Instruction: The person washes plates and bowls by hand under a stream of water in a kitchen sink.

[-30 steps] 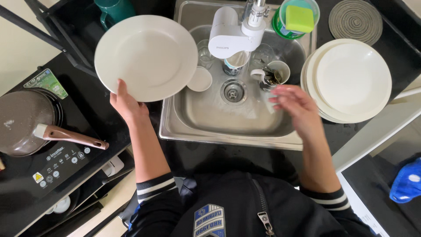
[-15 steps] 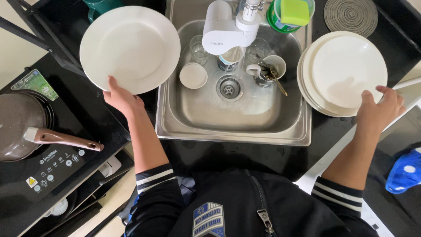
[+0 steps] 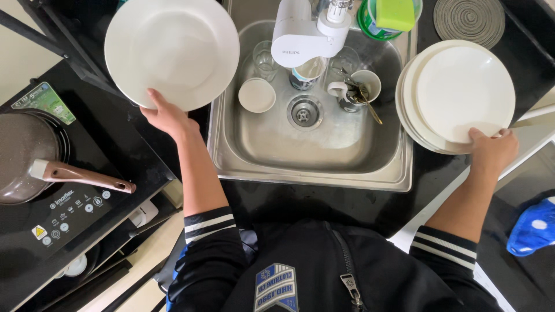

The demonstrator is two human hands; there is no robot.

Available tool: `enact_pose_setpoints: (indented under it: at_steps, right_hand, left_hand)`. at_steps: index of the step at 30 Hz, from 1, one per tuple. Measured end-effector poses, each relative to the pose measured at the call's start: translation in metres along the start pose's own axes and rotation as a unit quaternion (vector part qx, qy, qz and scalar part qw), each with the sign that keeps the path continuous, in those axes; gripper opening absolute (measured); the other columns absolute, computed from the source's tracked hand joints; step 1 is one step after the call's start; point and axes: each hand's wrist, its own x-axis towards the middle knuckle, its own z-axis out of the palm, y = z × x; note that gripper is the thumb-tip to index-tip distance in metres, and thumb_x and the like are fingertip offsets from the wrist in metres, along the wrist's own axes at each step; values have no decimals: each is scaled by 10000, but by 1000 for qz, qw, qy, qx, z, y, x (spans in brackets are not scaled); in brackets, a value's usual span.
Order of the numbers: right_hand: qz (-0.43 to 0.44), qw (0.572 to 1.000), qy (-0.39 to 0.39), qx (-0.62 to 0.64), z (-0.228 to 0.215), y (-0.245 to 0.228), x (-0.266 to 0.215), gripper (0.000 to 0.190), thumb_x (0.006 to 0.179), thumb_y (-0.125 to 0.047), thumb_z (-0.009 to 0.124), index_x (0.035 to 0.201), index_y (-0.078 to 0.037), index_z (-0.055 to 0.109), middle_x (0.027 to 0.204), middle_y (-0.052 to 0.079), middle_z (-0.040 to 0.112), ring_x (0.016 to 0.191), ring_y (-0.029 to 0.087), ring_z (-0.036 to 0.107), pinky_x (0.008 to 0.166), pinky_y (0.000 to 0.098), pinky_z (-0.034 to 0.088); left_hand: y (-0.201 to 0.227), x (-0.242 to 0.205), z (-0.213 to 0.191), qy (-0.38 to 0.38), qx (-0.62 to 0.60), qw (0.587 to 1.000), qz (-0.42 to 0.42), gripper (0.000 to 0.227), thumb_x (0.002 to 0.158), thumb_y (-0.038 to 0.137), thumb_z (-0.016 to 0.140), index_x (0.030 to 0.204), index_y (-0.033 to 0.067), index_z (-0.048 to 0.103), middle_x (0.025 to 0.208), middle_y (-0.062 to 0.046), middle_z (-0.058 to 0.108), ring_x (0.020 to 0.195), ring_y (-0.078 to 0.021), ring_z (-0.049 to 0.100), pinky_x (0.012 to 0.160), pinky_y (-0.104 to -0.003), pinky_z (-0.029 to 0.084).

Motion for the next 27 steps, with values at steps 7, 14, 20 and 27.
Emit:
enact_pose_setpoints:
  at_steps: [7,14,20,27]
  right_hand:
    - [137,987,-80,7,-2,-4,6,456,922,-436,888,935,-92,589,597,89,644,442,232,658,500,301,532]
    - [92,990,-28,-101,6,-10,18,900,695,-566,1041,1188,51,609,1197,201,646,1152,405,590,915,484,484]
    - [120,990,22,-71,14,-3,27,780,590,-496,1099,1032,-10,680,1073,154,733,1018,347,707,814,432,559]
    - [152,986,60,-35,18,-6,25,834,593,-391,1114,1129,1,609,1148,156,696,1085,343,682,905,398,554]
  left_hand:
    - [24,-23,6,9,4,996,-91,622,868,345,594,1453,171,476,1379,-95,660,1189,-324,704,856,-424,664]
    - [26,-23,-2,-24,-26,992,-122,603,841,212,633,1429,169,503,1382,-107,621,1211,-338,650,828,-476,655]
    - [20,-24,-2,-54,-55,988,-132,619,853,172,618,1452,165,460,1381,-135,615,1207,-371,663,832,-511,687]
    - [20,-20,-4,-65,-58,986,-142,646,864,171,610,1484,196,430,1432,-161,599,1251,-423,649,856,-555,686]
